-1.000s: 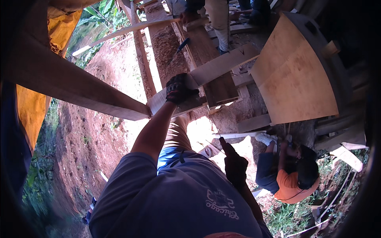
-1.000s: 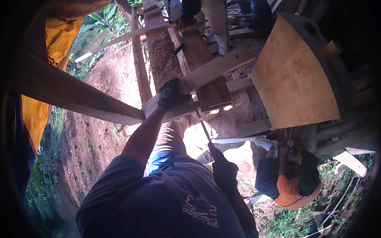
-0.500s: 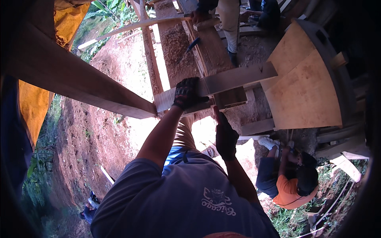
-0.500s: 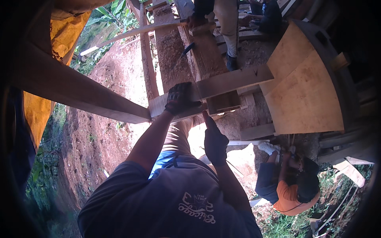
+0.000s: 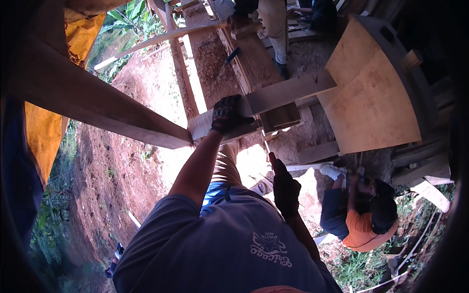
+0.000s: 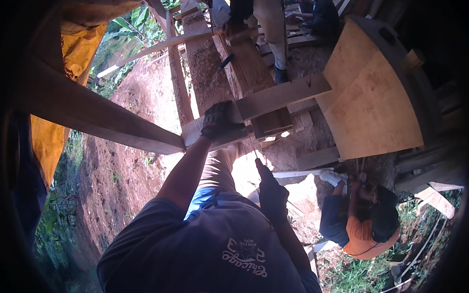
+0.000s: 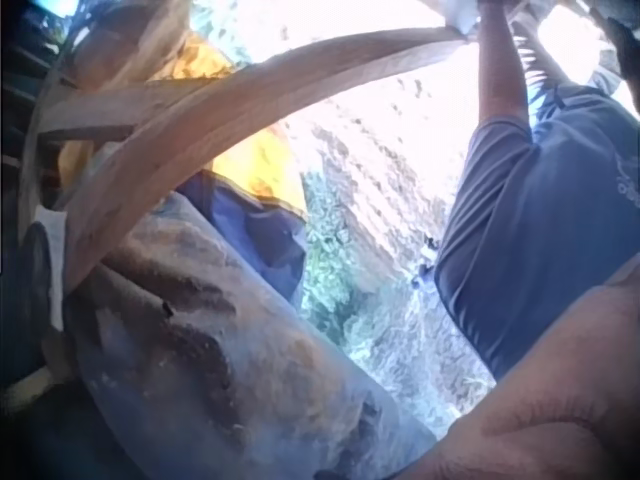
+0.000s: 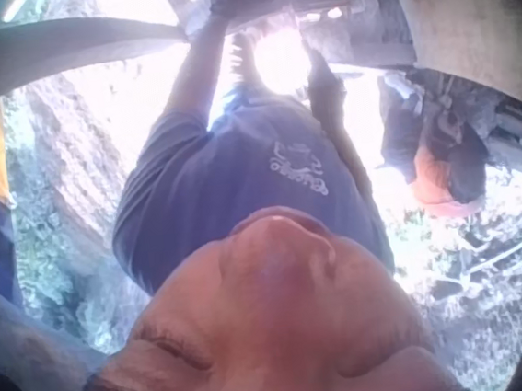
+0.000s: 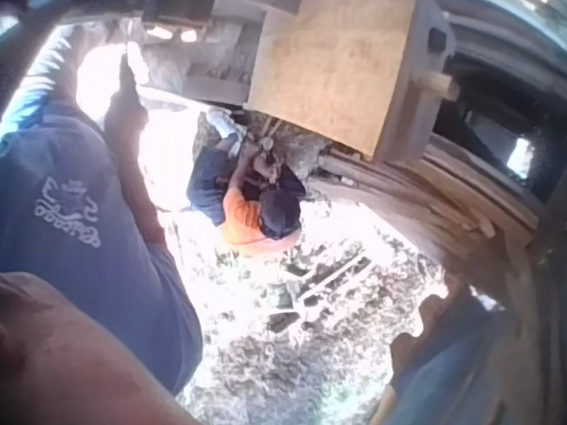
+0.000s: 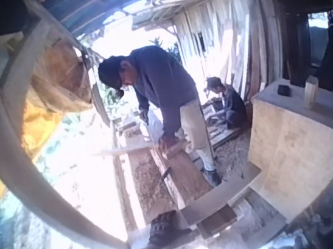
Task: The person uses a handsaw to cut through a wooden beam that is part of a structural frame. They then move to the ground to handle and sort various wood pieces by hand.
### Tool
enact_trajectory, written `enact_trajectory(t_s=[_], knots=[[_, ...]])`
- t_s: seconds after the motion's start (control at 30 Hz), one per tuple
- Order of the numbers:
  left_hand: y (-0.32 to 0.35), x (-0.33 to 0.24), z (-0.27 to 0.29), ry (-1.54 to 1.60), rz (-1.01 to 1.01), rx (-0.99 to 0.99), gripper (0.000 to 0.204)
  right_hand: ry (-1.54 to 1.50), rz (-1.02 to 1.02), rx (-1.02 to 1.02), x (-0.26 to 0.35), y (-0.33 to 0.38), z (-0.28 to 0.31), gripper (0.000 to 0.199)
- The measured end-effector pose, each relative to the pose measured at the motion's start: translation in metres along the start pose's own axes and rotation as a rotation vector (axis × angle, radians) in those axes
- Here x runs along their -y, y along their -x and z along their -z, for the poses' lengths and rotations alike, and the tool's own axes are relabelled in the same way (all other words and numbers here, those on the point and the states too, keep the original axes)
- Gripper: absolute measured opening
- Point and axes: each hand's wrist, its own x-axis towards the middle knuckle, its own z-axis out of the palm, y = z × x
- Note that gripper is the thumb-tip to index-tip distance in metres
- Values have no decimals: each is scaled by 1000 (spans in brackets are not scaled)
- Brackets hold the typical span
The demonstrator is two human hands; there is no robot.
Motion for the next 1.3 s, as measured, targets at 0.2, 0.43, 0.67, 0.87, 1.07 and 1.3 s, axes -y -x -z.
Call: enact_trajectory(t_s=[0.2,0.43,0.67,0.87,1.07,1.3], knots=[[-9,4,-7,5,-24,-22,108,85,33,-1,10,0,15,59],[-9,5,-10,70,-13,21,110,149,109,-33,2,-48,-30,61],[-2,14,-6,38,14,-53,110,-21,31,51,21,-30,-3,43],[-5,2,1,-41,-9,54,108,45,-99,146,43,15,49,48],[-11,-20,37,-43,-29,190,94,65,-159,191,56,15,78,54],[-31,-6,-8,-135,-56,105,51,73,-202,223,67,15,97,60]])
